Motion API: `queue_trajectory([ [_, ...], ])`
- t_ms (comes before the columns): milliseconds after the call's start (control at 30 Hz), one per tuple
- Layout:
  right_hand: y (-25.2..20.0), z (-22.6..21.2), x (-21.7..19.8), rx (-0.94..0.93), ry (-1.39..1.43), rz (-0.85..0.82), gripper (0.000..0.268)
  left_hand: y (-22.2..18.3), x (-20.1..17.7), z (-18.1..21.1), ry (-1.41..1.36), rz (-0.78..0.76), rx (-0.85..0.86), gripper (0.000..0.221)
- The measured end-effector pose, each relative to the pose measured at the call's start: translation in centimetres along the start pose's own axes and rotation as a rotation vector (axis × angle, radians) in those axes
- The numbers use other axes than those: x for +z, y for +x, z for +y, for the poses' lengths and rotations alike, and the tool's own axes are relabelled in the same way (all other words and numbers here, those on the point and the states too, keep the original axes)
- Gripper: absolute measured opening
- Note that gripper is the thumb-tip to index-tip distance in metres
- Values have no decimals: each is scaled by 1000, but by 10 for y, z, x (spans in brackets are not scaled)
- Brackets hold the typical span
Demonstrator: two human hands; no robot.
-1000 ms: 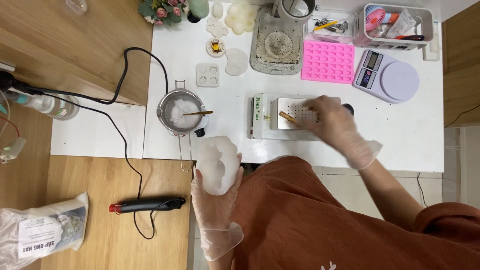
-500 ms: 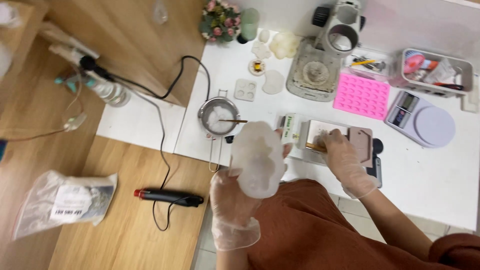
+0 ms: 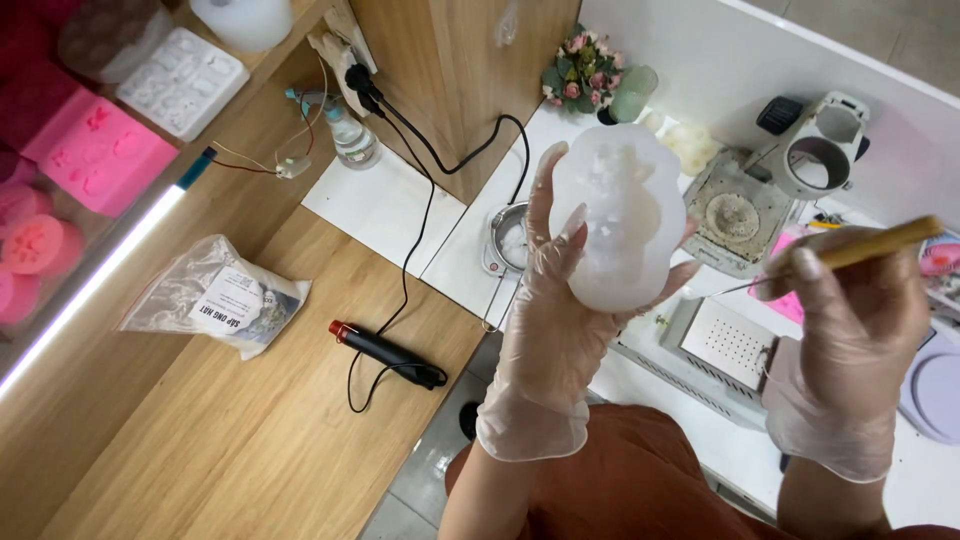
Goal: Cleaning and preparing a silicone candle mold, followed by piercing and threading a wick through it.
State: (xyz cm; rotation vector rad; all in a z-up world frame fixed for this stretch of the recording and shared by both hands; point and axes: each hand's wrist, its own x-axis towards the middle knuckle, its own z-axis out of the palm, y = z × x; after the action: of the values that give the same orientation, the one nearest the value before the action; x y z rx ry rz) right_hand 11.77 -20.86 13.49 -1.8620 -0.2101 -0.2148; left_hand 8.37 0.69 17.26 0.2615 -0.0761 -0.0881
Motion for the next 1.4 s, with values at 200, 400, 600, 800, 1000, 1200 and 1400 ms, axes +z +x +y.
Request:
queue_trajectory([
  [200, -1, -24, 29, -163, 799, 41, 20, 1, -19, 13, -602, -110, 33, 82],
  [400, -17, -66, 70, -164, 887, -23, 23, -5, -25, 31, -433, -35, 196, 77],
  [600, -40, -74, 103, -317, 721, -65, 29, -29, -44, 37, -776, -120, 170, 80],
  [800, -59, -69, 135, -379, 703, -176, 32, -77, -55, 51, -626, 88, 231, 93],
  [1000, -73, -69, 178, -419, 640, -167, 32, -122, -73, 75, -308, 361, 227, 88],
  [1200, -60, -27, 214, -317, 633, -364, 33, -166, -123, 92, -354, 569, 209, 87],
  [1400, -70, -90, 268, -193, 298, -774, 40, -187, -140, 107, -505, 566, 342, 92],
])
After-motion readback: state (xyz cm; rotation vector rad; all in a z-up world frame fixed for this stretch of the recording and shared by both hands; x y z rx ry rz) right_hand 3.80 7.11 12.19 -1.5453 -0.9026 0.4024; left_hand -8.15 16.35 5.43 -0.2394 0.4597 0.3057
